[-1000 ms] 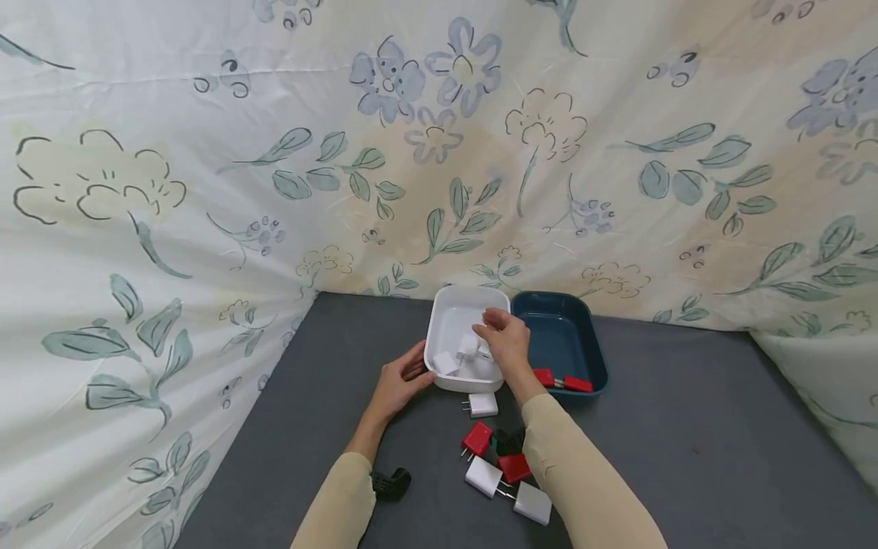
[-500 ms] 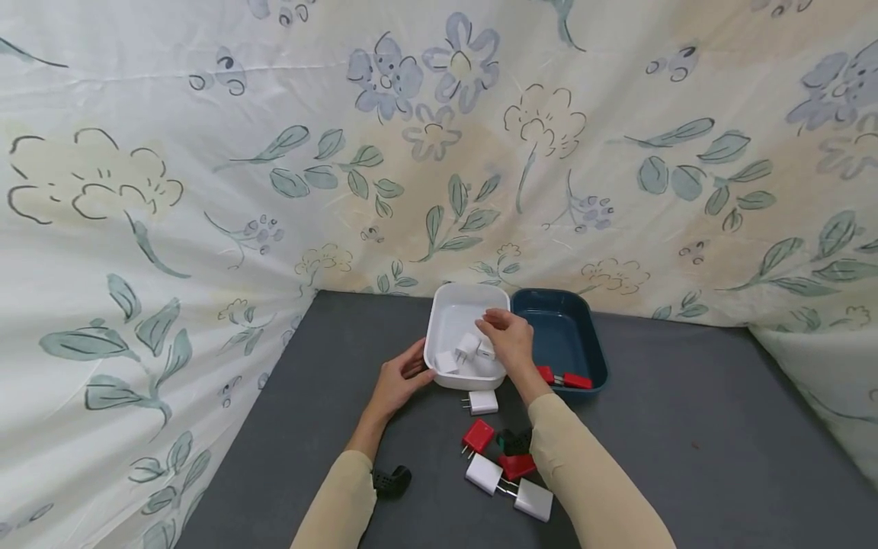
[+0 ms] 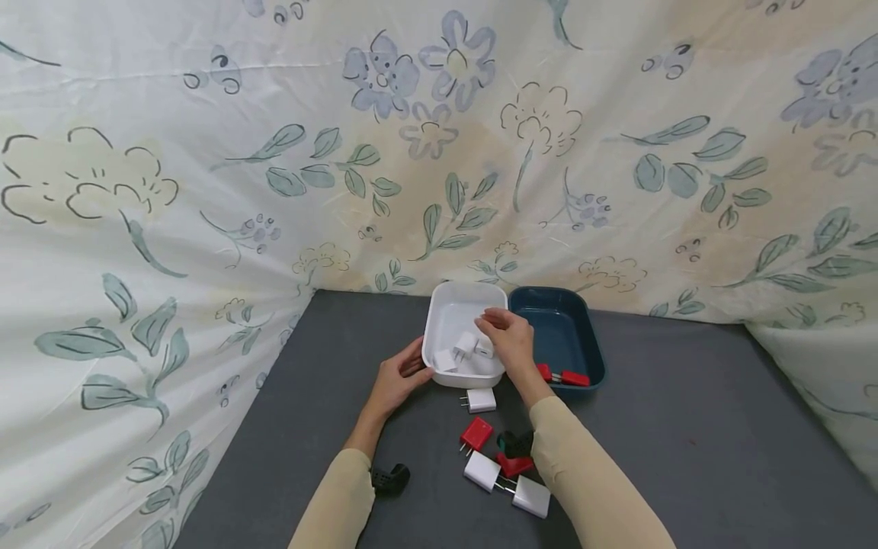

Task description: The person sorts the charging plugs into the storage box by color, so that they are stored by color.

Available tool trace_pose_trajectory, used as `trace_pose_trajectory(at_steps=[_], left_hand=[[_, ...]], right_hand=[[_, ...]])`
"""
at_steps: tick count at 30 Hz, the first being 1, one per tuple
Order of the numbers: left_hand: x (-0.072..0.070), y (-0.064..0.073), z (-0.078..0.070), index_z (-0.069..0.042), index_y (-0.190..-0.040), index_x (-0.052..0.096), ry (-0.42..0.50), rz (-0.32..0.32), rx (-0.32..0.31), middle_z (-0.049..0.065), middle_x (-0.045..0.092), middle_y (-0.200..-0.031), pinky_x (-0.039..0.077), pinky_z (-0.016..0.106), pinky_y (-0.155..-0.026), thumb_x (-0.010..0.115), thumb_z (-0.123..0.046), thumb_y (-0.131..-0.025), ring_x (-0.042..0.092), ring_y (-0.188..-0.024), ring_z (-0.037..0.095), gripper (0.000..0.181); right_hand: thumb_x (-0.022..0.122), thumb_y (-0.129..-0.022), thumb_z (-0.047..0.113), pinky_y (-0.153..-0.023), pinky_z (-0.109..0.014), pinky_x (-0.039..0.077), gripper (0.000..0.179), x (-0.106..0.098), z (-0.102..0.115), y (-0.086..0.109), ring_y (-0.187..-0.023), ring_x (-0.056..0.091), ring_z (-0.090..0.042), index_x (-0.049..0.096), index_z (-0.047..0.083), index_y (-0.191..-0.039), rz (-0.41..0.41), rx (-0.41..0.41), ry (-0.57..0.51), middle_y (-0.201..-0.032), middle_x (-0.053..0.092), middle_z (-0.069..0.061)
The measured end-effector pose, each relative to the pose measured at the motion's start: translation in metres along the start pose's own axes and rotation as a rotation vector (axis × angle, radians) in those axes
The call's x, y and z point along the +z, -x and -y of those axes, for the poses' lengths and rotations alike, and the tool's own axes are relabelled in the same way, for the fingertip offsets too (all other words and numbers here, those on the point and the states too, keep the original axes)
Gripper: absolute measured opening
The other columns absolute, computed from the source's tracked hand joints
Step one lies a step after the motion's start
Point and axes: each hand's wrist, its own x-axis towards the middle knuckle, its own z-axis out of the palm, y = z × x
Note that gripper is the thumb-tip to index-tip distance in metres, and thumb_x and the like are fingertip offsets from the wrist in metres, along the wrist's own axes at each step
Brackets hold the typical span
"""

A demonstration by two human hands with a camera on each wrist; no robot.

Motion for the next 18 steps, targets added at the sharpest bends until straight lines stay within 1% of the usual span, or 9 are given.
trace_pose_trajectory(at_steps=[4,9,14,18], left_hand=[[0.000,0.001,0.000,-0.004,-0.140,0.038,0.006,-0.005,0.004,0.020,0.052,-0.131,0.043,0.048,-0.098,0.071,-0.018,-0.081,0.053,-0.118,0.032,0.068],[0.000,0.002,0.000,-0.003,-0.140,0.038,0.003,-0.007,0.002,0.021,0.051,-0.132,0.043,0.048,-0.098,0.070,-0.017,-0.082,0.052,-0.119,0.033,0.068],[0.000,0.001,-0.001,-0.004,-0.140,0.038,0.000,-0.004,-0.010,0.020,0.051,-0.132,0.043,0.047,-0.098,0.070,-0.019,-0.082,0.052,-0.119,0.031,0.068],[0.000,0.000,0.000,-0.006,-0.140,0.038,-0.005,-0.002,-0.006,0.018,0.052,-0.132,0.044,0.046,-0.098,0.070,-0.021,-0.082,0.053,-0.120,0.028,0.068]], right_hand=[[0.071,-0.080,0.035,-0.084,-0.034,0.053,0.038,0.000,-0.002,0.003,-0.097,0.062,-0.015,0.066,0.015,-0.111,-0.001,-0.016,-0.014,-0.103,0.069,-0.001],[0.072,-0.080,0.033,-0.088,-0.033,0.053,0.031,-0.001,-0.003,0.009,-0.096,0.062,-0.016,0.067,0.018,-0.107,0.009,-0.074,-0.012,-0.102,0.069,-0.001],[0.072,-0.079,0.033,-0.089,-0.032,0.052,0.031,-0.006,-0.002,0.015,-0.096,0.062,-0.013,0.067,0.019,-0.106,0.028,-0.103,-0.019,-0.102,0.069,0.000],[0.071,-0.079,0.037,-0.090,-0.032,0.052,0.034,-0.010,-0.001,0.019,-0.097,0.062,-0.013,0.067,0.018,-0.107,0.037,-0.133,-0.042,-0.102,0.069,0.001]])
